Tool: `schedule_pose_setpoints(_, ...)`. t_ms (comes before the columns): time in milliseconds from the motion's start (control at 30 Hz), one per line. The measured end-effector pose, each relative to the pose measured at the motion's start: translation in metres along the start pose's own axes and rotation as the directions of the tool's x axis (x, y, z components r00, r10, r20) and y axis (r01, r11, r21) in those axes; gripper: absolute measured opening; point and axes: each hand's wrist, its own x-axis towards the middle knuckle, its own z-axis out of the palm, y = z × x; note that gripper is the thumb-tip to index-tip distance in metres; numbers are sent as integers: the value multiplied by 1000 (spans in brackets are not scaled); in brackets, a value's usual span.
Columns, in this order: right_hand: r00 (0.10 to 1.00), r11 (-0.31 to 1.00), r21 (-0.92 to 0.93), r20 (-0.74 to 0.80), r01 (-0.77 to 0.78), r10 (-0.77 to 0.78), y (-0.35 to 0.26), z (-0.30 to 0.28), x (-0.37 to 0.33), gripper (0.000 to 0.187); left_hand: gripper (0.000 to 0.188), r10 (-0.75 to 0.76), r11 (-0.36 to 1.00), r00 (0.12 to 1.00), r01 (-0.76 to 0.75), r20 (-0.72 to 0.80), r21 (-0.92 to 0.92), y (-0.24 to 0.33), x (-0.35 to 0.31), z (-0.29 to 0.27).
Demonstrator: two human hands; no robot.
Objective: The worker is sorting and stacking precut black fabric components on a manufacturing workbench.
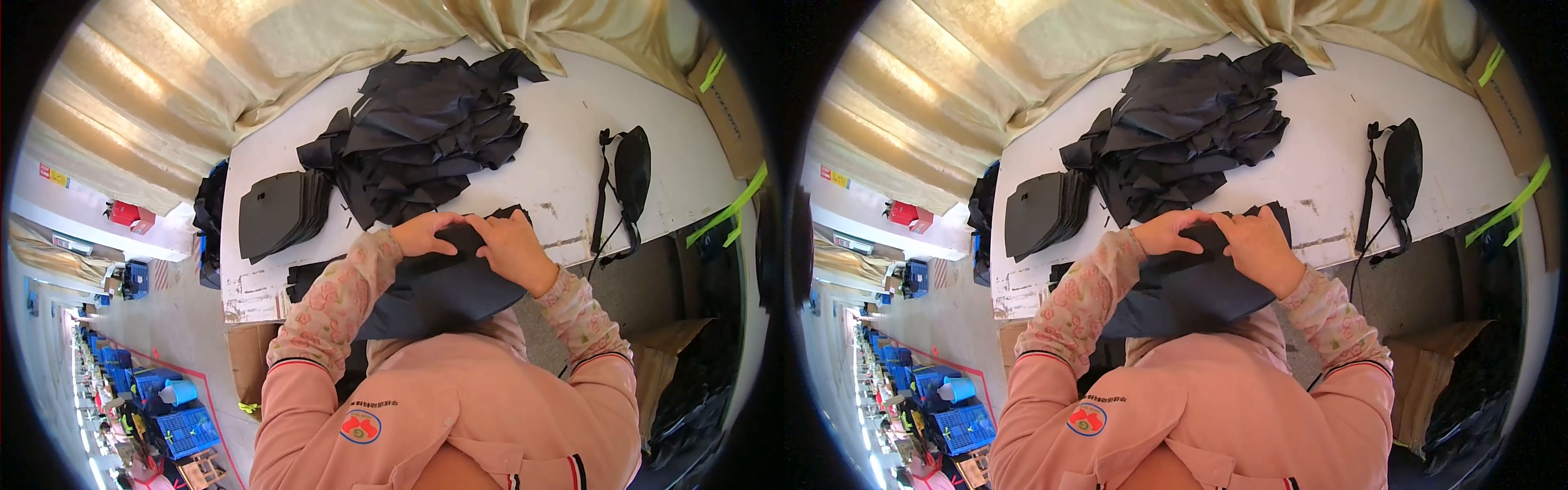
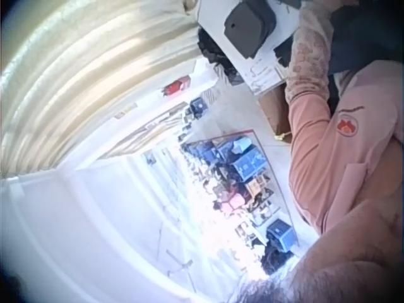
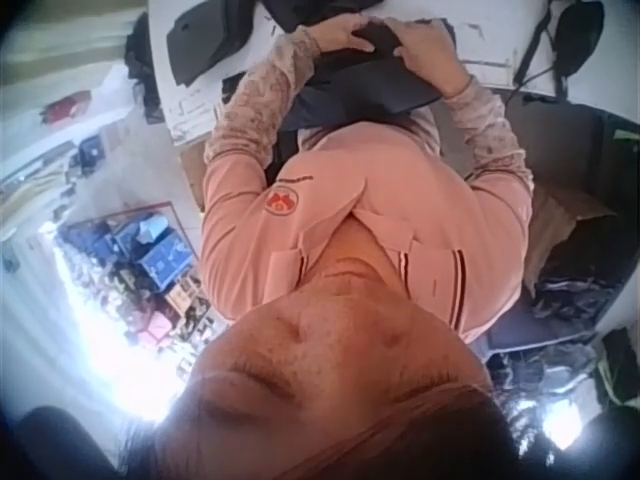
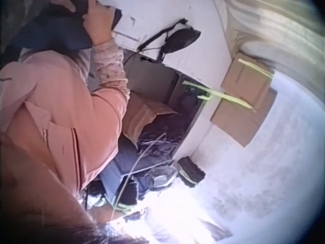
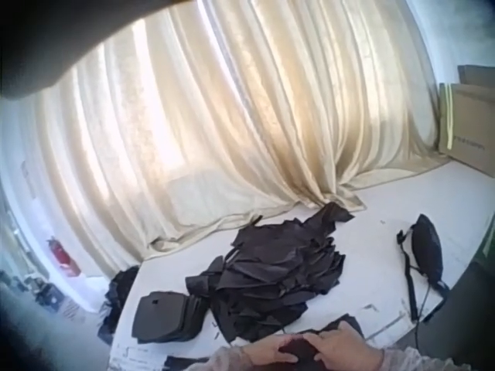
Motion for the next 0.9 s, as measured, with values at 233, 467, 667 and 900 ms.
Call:
schedule_pose_setpoints(233,990,990,-55,46,-131,133,49,30,5,55,78,395,471,916,-134,-72,872,-1,-31,70)
schedule_pose_setpoints(467,966,931,301,-91,-205,242,115,56,107,46,92,257,427,965,-60,-58,902,-55,-47,108)
schedule_pose_setpoints(667,787,775,429,-203,-463,583,152,103,167,39,90,260,427,965,-88,-29,900,-59,-37,111)
schedule_pose_setpoints(900,890,764,600,-182,-237,418,80,77,159,16,79,321,646,939,-118,-127,755,-64,-48,103)
